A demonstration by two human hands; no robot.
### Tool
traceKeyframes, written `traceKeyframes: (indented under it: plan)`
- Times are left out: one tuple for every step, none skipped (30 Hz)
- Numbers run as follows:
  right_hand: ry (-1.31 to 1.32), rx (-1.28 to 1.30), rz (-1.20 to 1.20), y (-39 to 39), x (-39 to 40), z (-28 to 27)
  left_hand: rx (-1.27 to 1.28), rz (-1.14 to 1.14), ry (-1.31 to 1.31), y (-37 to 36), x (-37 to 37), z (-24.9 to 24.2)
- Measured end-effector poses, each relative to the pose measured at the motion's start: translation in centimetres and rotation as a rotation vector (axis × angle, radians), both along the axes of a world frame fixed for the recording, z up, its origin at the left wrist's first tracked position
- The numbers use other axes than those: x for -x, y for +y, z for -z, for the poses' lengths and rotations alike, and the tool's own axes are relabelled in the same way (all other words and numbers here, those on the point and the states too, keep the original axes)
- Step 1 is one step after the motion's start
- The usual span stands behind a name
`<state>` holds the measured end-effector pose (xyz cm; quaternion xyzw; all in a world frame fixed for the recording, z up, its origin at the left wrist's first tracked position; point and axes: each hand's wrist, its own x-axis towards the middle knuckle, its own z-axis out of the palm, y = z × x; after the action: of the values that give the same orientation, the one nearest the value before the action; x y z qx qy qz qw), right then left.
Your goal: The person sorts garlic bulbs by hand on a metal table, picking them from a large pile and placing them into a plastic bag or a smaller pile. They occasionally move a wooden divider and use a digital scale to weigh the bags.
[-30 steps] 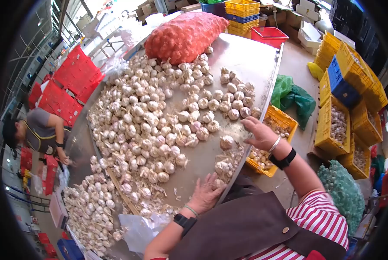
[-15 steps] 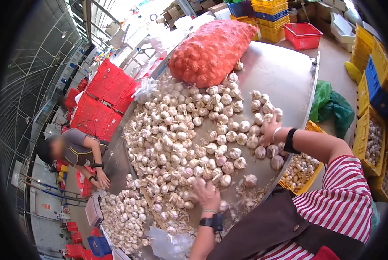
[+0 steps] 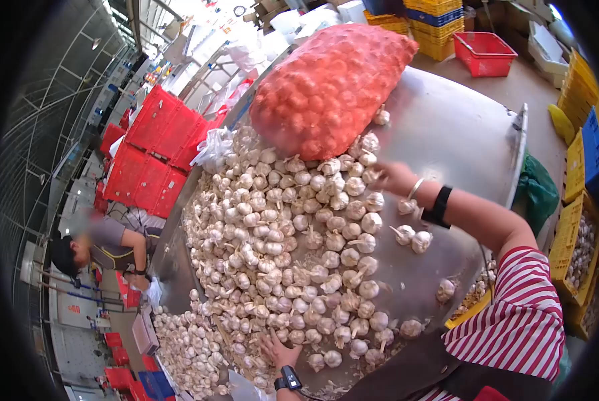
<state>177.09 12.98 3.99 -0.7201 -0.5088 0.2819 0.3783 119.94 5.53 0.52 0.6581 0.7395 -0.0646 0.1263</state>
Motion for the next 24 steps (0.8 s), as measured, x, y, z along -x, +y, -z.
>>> traceKeyframes:
  plan:
    - [-0.032, -0.093, 0.115, 2.4, -3.1, 2.1, 0.018, 0.064, 0.014, 0.5, 0.0, -0.2]
    - [-0.063, -0.150, 0.226, 4.3, -5.2, 3.3, 0.034, 0.121, 0.030, 0.9, 0.0, -0.5]
    - [-0.082, -0.045, 0.219, 5.8, -6.9, 2.0, 0.035, 0.081, 0.041, 1.4, -0.3, -1.0]
    - [-0.176, -0.085, 0.235, 7.8, -8.6, 3.1, 0.089, 0.094, 0.097, 2.1, -1.0, -1.6]
    - [-0.270, -0.126, 0.254, 9.6, -10.5, 4.6, 0.147, 0.109, 0.151, 2.7, -1.2, -2.0]
    - [-0.234, -0.105, 0.312, 11.7, -12.7, 6.6, 0.149, 0.115, 0.120, 3.0, -0.8, -1.8]
    - [-0.199, -0.077, 0.375, 13.7, -14.0, 8.3, 0.156, 0.089, 0.129, 3.4, -0.2, -1.4]
    - [-0.144, -0.150, 0.328, 14.8, -14.3, 8.5, 0.168, 0.131, 0.165, 3.7, 0.5, -1.0]
    - [-0.089, -0.221, 0.285, 15.7, -14.5, 8.7, 0.182, 0.176, 0.198, 4.1, 1.0, -0.8]
    - [-0.060, -0.229, 0.387, 16.9, -14.0, 9.4, 0.134, 0.186, 0.164, 4.2, 0.7, -1.2]
    - [-0.055, -0.216, 0.372, 17.4, -13.8, 9.9, 0.149, 0.171, 0.167, 4.5, 1.3, -0.9]
    - [-0.045, -0.110, 0.430, 17.0, -13.4, 8.4, 0.102, 0.205, 0.135, 4.6, 2.3, -0.4]
    - [-0.042, -0.006, 0.490, 16.7, -13.1, 7.6, 0.052, 0.239, 0.097, 4.7, 2.4, -0.3]
    - [-0.167, -0.027, 0.583, 16.4, -12.6, 7.7, 0.006, 0.240, 0.072, 4.8, 2.4, -0.3]
    - [-0.179, -0.025, 0.574, 16.3, -12.7, 7.9, 0.011, 0.232, 0.059, 4.8, 2.6, -0.1]
    - [0.122, -0.037, 0.406, 16.0, -13.0, 8.4, -0.021, 0.232, 0.017, 4.8, 2.9, 0.1]
    - [0.420, -0.047, 0.236, 15.7, -13.3, 8.9, -0.054, 0.236, -0.025, 4.9, 3.1, 0.3]
    - [0.530, 0.041, 0.212, 16.6, -12.8, 10.8, -0.079, 0.238, -0.046, 4.9, 3.0, 0.1]
    - [0.485, -0.144, 0.091, 15.9, -10.6, 11.1, -0.078, 0.238, -0.057, 4.8, 3.5, 0.5]
    - [0.470, -0.078, 0.084, 15.8, -8.6, 11.1, -0.118, 0.252, -0.058, 4.8, 4.1, 1.2]
    - [0.345, 0.019, 0.282, 16.0, -6.4, 11.3, -0.160, 0.266, -0.057, 4.8, 4.5, 1.6]
    - [0.161, 0.031, 0.308, 15.8, -4.8, 11.4, -0.155, 0.261, -0.043, 4.8, 4.6, 1.6]
    - [0.189, 0.008, 0.329, 15.0, -2.6, 10.3, -0.159, 0.266, -0.051, 5.0, 4.4, 1.4]
    - [-0.196, -0.003, -0.088, 15.6, -4.6, 16.0, -0.153, 0.236, -0.067, 5.1, 3.9, 1.0]
